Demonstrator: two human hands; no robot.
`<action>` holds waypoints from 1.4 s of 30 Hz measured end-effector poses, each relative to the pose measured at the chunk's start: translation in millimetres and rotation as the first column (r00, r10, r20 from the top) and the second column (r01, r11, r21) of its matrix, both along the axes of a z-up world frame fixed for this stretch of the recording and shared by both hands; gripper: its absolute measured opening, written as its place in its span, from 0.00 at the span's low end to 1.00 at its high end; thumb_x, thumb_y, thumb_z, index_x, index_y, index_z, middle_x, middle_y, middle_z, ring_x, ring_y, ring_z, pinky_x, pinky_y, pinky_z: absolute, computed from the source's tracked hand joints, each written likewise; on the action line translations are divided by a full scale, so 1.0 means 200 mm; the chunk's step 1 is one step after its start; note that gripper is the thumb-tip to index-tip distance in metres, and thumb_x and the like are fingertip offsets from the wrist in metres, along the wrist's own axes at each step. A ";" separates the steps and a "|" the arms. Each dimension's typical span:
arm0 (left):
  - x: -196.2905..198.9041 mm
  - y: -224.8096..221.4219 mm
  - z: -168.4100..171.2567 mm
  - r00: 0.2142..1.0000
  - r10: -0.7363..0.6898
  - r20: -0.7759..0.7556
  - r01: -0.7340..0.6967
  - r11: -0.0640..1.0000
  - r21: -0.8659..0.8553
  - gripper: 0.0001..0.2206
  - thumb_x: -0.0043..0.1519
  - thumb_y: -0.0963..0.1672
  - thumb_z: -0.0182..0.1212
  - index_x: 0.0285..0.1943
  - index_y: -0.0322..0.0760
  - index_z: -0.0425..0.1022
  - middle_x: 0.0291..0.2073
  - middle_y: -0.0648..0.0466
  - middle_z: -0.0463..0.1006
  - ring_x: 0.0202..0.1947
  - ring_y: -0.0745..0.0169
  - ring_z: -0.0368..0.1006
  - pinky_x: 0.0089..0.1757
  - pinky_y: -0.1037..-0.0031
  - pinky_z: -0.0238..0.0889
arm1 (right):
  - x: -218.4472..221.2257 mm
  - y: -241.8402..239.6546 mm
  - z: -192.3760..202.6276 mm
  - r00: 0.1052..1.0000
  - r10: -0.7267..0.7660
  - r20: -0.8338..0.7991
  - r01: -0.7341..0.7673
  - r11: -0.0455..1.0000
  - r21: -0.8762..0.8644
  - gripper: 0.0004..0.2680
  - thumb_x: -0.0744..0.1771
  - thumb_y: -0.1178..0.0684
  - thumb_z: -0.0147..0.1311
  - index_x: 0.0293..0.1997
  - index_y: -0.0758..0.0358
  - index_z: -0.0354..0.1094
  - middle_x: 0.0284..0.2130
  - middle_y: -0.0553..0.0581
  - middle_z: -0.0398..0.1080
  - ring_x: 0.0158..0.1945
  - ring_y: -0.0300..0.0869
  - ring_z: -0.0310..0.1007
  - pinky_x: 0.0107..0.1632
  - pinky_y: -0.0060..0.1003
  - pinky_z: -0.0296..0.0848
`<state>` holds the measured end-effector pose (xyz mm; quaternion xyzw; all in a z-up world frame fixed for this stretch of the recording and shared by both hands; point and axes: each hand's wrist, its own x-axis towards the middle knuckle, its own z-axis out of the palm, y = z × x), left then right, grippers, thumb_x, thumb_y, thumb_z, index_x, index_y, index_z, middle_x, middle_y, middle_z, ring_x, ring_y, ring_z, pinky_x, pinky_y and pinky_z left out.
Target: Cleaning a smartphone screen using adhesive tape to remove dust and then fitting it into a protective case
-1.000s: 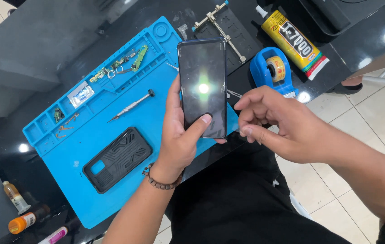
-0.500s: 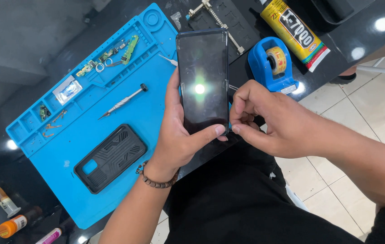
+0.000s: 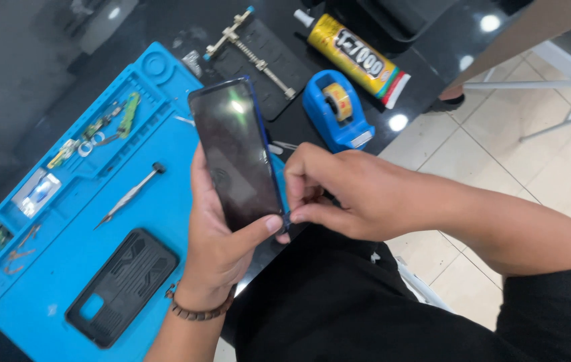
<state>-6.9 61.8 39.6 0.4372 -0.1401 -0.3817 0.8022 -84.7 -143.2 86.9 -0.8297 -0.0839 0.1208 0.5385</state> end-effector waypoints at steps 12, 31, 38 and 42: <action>-0.02 0.02 0.07 0.965 -0.207 -0.159 0.162 0.953 -0.256 0.51 0.55 0.38 0.71 0.81 0.38 0.31 0.37 0.39 0.65 0.20 0.55 0.66 0.18 0.73 0.66 | -0.03 0.14 -0.25 0.901 -0.089 0.425 -0.043 0.955 0.293 0.06 0.69 0.48 0.57 0.44 0.55 0.66 0.35 0.49 0.72 0.32 0.44 0.74 0.36 0.35 0.72; -0.02 0.09 0.09 0.960 -0.252 -0.119 0.212 0.936 -0.280 0.53 0.58 0.38 0.72 0.83 0.36 0.26 0.43 0.33 0.70 0.18 0.56 0.68 0.21 0.74 0.66 | 0.04 0.17 -0.32 0.527 0.012 0.850 -0.138 0.988 0.072 0.07 0.73 0.56 0.51 0.54 0.68 0.62 0.40 0.64 0.69 0.36 0.60 0.71 0.39 0.51 0.74; -0.07 0.12 0.09 0.942 0.202 0.266 -0.214 0.977 0.015 0.54 0.50 0.37 0.67 0.82 0.42 0.30 0.47 0.34 0.72 0.30 0.48 0.73 0.30 0.65 0.73 | -0.03 0.22 -0.11 0.881 -0.201 0.429 0.072 0.952 0.298 0.06 0.71 0.53 0.52 0.47 0.63 0.63 0.37 0.56 0.70 0.35 0.43 0.73 0.42 0.34 0.76; -0.14 0.11 0.04 0.773 0.445 0.451 -0.544 0.832 0.112 0.51 0.48 0.35 0.64 0.83 0.41 0.36 0.70 0.46 0.60 0.55 0.54 0.65 0.50 0.59 0.70 | -0.03 0.26 -0.10 0.882 -0.234 0.409 0.106 0.944 0.313 0.07 0.71 0.51 0.51 0.41 0.64 0.66 0.37 0.57 0.69 0.34 0.43 0.69 0.42 0.34 0.73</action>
